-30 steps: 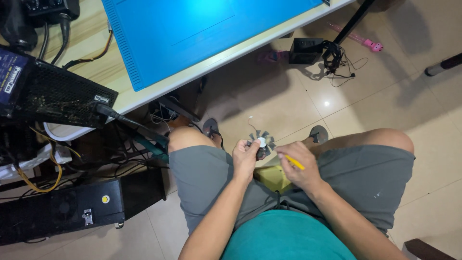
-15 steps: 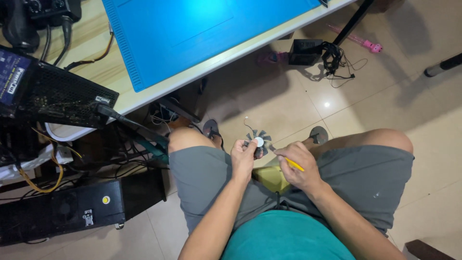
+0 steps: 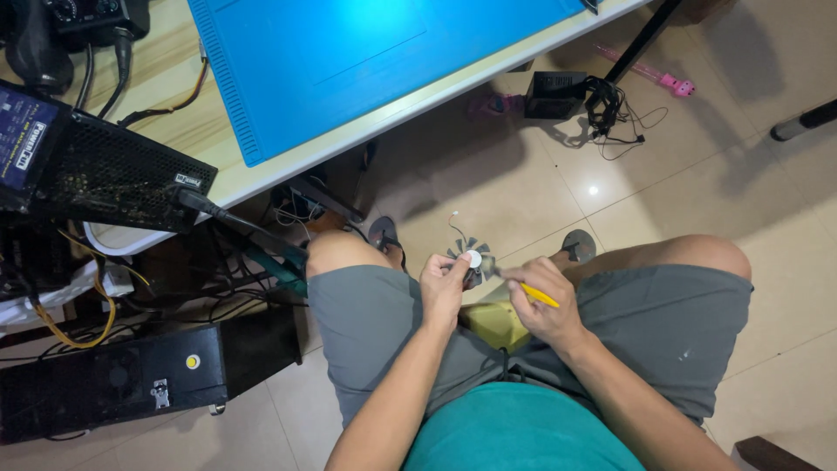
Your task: Cleaning a CPU fan using a toothbrush and a small tool on a repair bench
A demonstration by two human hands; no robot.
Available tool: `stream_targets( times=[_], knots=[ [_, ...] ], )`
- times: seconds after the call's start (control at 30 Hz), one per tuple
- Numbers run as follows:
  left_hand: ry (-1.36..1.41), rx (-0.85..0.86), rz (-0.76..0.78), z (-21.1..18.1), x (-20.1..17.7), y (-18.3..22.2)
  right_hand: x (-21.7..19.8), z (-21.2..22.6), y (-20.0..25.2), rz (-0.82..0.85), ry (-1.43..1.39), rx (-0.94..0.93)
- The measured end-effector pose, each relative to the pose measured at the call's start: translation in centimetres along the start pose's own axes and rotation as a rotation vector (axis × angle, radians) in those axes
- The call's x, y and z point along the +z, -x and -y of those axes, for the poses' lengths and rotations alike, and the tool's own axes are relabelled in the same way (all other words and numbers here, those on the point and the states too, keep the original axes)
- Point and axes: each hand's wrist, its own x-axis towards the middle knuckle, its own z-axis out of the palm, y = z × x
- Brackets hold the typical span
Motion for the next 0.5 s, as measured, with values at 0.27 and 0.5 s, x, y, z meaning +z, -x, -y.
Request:
stream_targets(
  times=[0.27, 0.5],
  knots=[
    [-0.059, 0.030, 0.012, -1.2, -0.1, 1.1, -0.1, -0.5, 1.4, 0.004, 0.000, 0.066],
    [-0.042, 0.045, 0.010, -0.2, -0.1, 0.3, 0.0, -1.1, 1.2, -0.021, 0.015, 0.078]
  ],
)
